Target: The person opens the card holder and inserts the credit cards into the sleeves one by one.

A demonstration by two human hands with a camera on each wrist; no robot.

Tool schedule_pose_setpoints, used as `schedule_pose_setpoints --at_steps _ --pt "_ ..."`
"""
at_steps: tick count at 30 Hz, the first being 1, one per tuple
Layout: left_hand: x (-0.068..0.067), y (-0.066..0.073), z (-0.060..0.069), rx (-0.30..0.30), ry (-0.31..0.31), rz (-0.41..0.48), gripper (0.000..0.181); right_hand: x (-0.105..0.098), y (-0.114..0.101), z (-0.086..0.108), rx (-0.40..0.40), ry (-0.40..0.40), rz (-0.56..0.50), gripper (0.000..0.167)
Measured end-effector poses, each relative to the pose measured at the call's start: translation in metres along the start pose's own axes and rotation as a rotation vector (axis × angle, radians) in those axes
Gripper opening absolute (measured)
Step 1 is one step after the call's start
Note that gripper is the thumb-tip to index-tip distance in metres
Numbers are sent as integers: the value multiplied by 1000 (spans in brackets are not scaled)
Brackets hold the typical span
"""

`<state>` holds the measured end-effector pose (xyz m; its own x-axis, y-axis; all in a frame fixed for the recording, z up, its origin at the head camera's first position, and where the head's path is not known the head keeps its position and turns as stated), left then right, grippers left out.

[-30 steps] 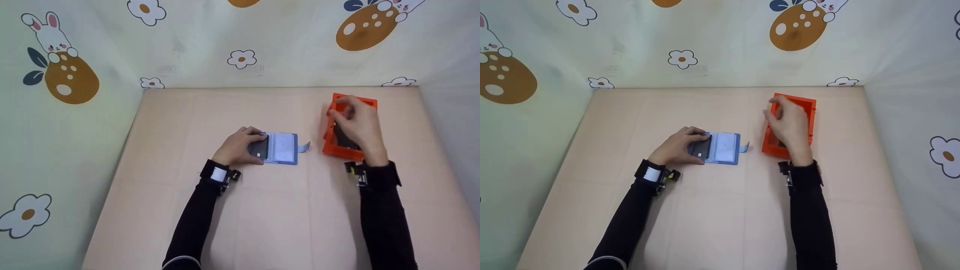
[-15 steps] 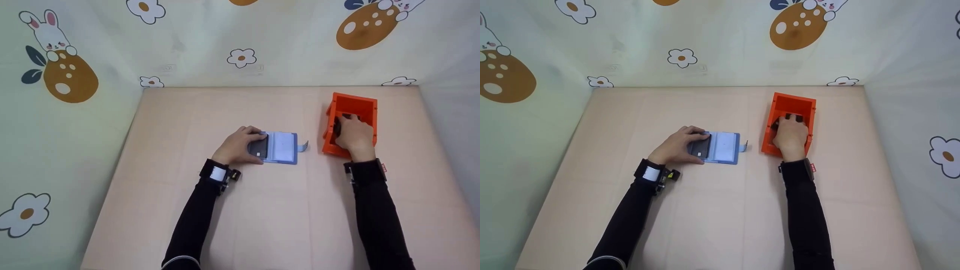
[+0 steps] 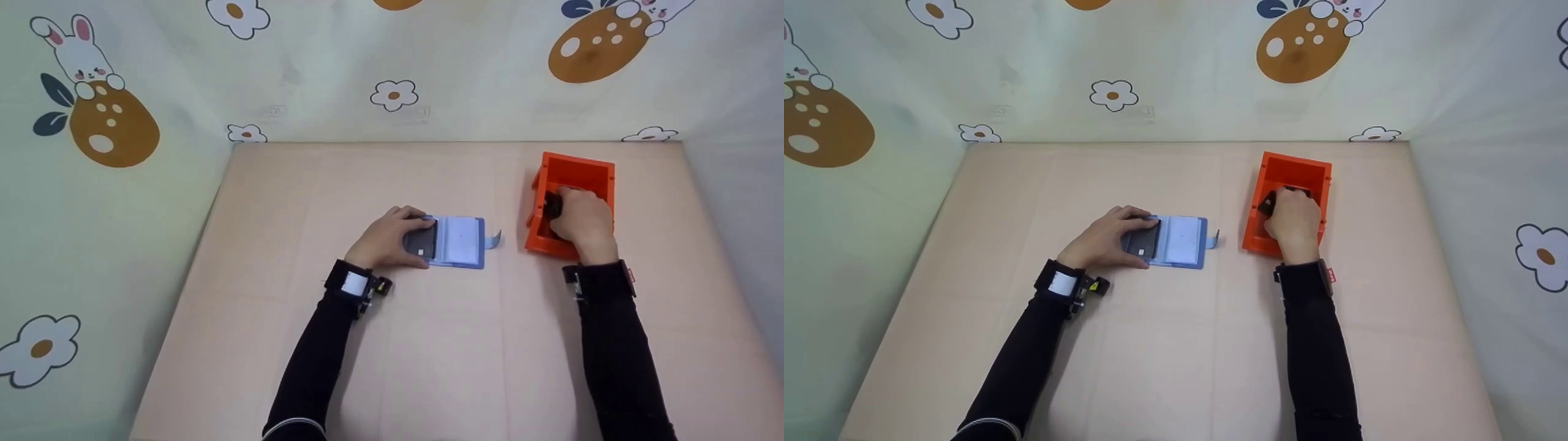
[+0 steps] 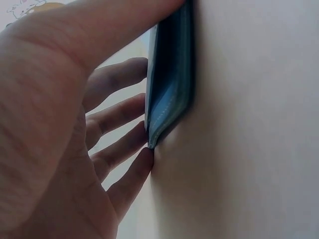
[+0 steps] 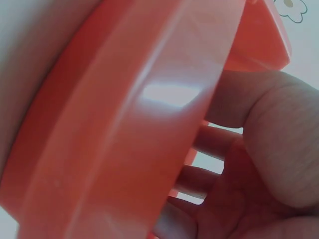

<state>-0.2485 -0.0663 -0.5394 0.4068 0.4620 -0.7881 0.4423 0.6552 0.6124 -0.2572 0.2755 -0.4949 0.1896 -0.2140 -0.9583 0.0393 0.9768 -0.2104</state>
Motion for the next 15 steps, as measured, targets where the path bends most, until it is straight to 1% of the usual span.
schedule_pose_setpoints --at_steps 4,9,15 --pt "0 -1 0 6 6 6 87 0 2 -1 -4 16 -14 46" --pt "1 -2 0 14 14 17 86 -1 1 -1 -9 57 11 38" --pt "2 -3 -1 3 3 6 87 -1 2 -2 -13 56 -20 41"
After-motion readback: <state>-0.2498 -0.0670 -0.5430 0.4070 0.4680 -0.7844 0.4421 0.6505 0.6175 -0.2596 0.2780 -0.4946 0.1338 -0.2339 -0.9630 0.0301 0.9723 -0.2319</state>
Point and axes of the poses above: each hand's wrist, its own z-axis away from the middle knuckle, its own x-axis out of the palm, y = z × x, the point moved 5 cm from there along -z, towards the middle knuckle, and after that the axes turned 7 degrees about z, right-handed, at the moved point
